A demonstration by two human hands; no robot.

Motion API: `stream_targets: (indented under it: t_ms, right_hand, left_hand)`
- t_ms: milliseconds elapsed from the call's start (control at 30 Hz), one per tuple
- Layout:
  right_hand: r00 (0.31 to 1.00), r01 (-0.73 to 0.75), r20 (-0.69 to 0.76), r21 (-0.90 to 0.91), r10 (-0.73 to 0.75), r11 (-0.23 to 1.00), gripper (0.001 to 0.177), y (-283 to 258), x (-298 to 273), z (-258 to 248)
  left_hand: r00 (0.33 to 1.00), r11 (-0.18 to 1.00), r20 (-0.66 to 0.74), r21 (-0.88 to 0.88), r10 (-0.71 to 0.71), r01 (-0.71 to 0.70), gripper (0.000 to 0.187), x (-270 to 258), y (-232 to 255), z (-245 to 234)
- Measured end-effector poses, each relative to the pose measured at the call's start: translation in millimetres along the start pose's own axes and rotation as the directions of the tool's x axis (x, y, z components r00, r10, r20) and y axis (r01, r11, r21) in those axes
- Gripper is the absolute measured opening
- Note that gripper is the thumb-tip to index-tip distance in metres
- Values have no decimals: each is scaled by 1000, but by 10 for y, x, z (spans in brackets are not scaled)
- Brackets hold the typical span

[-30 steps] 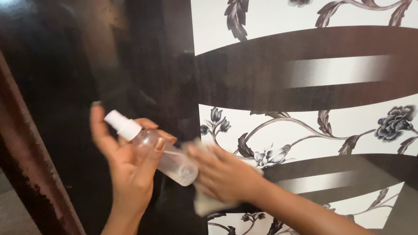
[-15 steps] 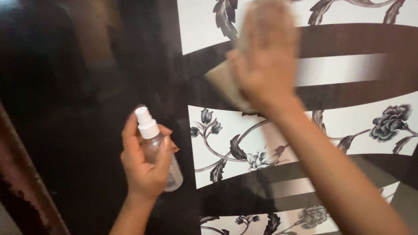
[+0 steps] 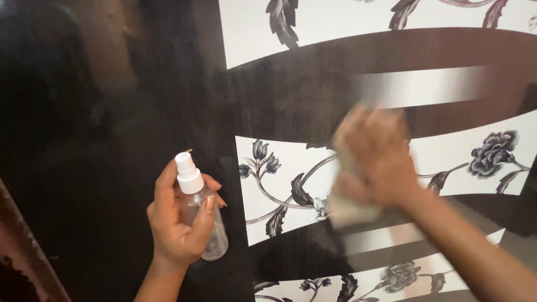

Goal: The person sprays a clear liquid from a small bottle onto a dark wall with a floral pattern and wipes the surface with a cloth. The person repeatedly sprays and wipes the same area in a circular motion.

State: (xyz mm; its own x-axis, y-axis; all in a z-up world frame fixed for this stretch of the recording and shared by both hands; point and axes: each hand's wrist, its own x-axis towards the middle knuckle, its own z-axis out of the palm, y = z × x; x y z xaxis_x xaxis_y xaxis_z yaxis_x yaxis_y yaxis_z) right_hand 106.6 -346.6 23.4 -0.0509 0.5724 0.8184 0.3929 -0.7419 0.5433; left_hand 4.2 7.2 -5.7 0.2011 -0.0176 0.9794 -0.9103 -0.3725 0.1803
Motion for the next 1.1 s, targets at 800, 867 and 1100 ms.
stream_targets:
  t_ms: [800, 867, 1100]
  right_hand:
    - [943, -307, -116, 51, 311, 950, 69, 452, 398, -78]
    - [914, -359, -180, 56, 363, 932, 66, 382, 962, -58]
    - [993, 113, -50, 174, -106, 978, 70, -1138, 1233, 168]
  left_hand:
    - [1000, 1000, 13, 15, 17, -17, 59, -32, -33, -42]
    - [1000, 1000, 9, 16, 22, -22, 60, -33, -27, -42]
    - [999, 999, -32, -34, -14, 13, 67, -61, -18, -40]
